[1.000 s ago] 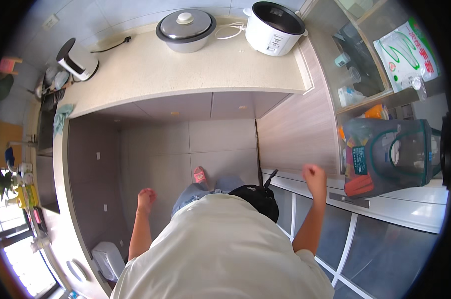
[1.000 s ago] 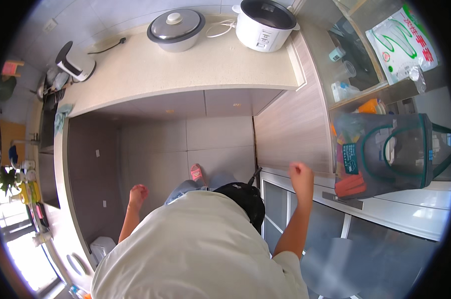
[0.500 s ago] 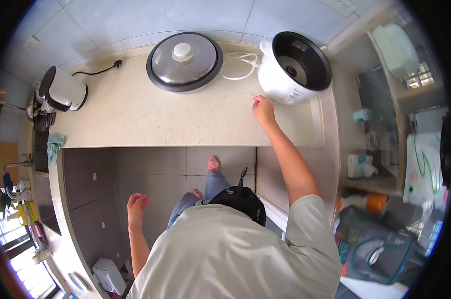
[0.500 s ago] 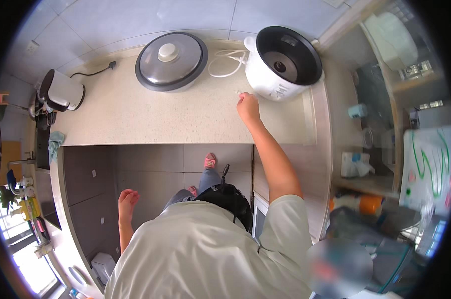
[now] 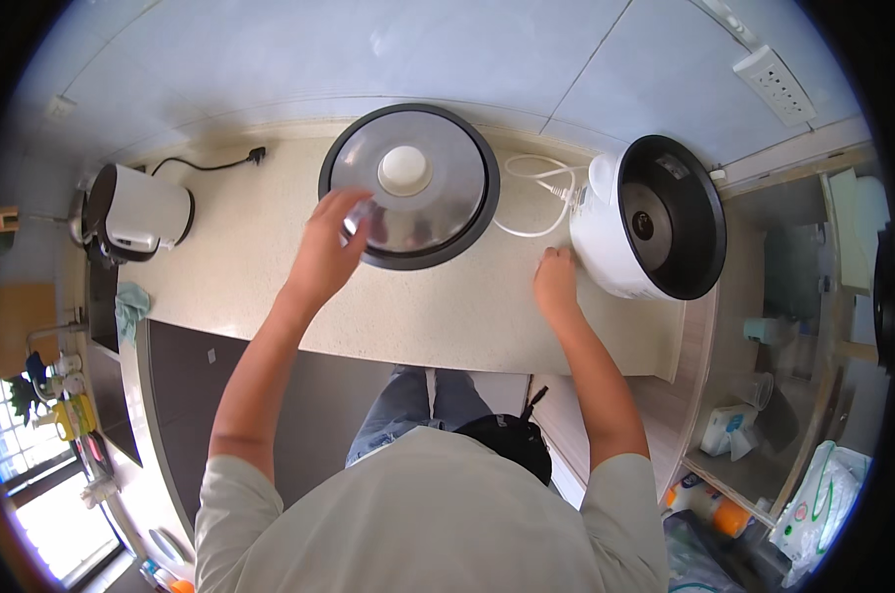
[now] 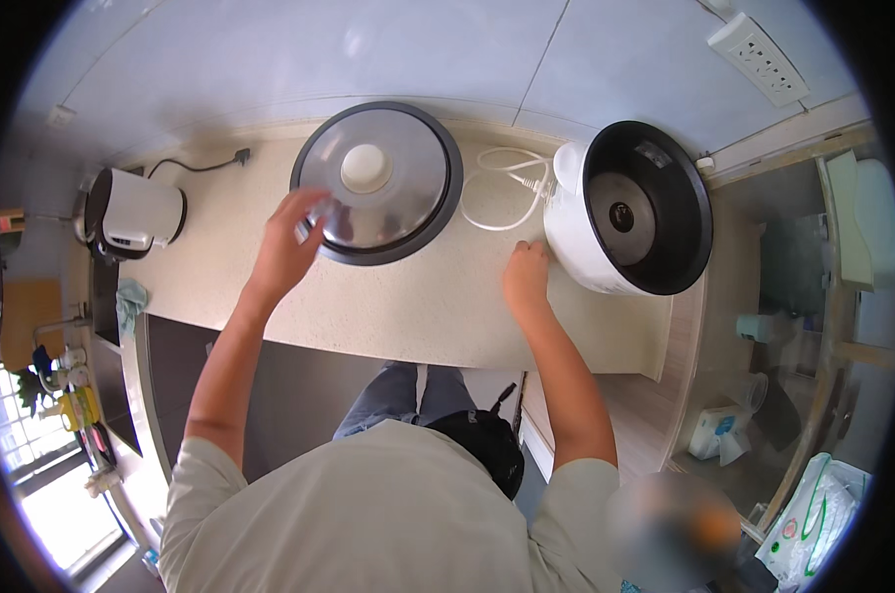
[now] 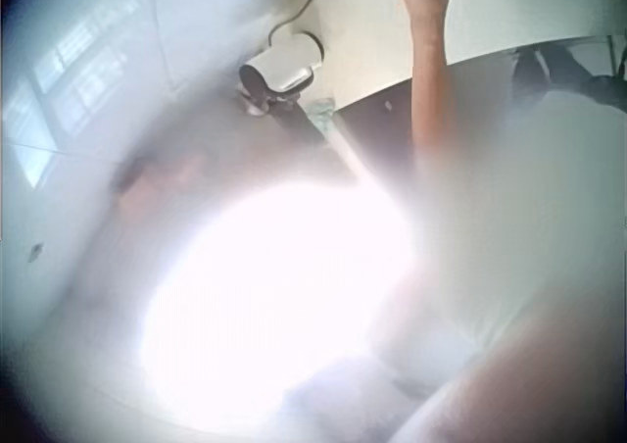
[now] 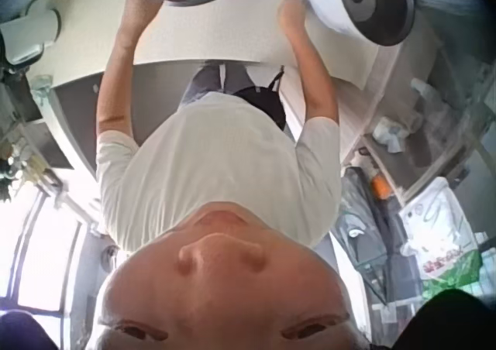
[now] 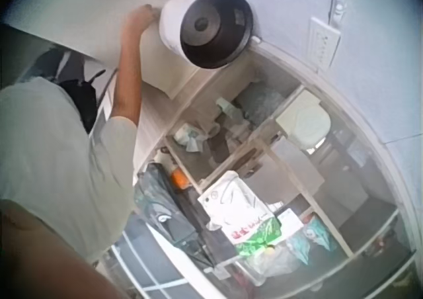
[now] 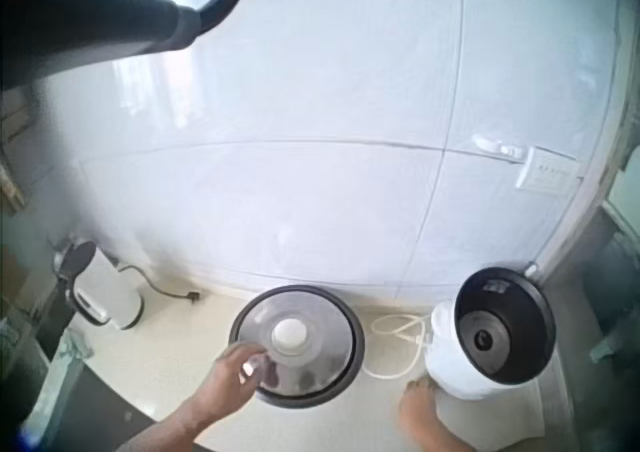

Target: The person opens a rice cooker and uses a rice paddle to scoop cooked rice into a metal bowl. They wash their hands with soap and water at the sink before and after handling the rice. The person scrapes the remaining rice from the cooker pot into the bowl and then rinses the pot under the tap.

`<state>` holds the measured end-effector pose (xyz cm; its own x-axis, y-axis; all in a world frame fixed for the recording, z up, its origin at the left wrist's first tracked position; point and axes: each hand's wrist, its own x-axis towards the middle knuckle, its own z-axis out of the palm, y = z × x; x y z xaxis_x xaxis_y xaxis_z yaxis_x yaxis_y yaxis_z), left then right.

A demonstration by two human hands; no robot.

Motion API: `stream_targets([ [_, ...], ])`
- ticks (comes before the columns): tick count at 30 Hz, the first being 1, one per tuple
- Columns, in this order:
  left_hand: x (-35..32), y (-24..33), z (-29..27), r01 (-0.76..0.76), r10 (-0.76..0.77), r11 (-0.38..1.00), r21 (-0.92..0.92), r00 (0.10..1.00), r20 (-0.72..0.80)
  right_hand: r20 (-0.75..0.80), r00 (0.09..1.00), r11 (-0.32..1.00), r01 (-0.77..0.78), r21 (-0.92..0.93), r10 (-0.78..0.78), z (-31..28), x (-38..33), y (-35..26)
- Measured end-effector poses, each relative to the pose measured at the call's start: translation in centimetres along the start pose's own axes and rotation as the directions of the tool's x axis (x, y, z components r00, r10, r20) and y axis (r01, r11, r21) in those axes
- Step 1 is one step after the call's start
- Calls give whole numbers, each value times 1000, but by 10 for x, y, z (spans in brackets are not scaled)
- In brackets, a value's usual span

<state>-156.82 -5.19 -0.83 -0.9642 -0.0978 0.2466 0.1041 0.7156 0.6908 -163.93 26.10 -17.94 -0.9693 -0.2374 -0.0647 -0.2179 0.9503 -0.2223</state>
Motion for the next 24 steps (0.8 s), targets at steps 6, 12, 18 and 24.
stream_targets([
  [6,80,3,32,-186,130,956,227,962,239,101,994,998,47,-40,-43,-22,-1,-7],
  [12,86,-1,-27,25,-9,997,-71,976,215,23,1000,993,0,120,-2,-15,-10,10],
  [18,45,-56,-173,228,-337,770,-596,939,-76,34,999,990,-9,138,4,-9,-5,7],
  [24,-10,-85,-197,295,-360,870,-395,927,-102,137,990,996,-30,86,18,-19,-1,2],
])
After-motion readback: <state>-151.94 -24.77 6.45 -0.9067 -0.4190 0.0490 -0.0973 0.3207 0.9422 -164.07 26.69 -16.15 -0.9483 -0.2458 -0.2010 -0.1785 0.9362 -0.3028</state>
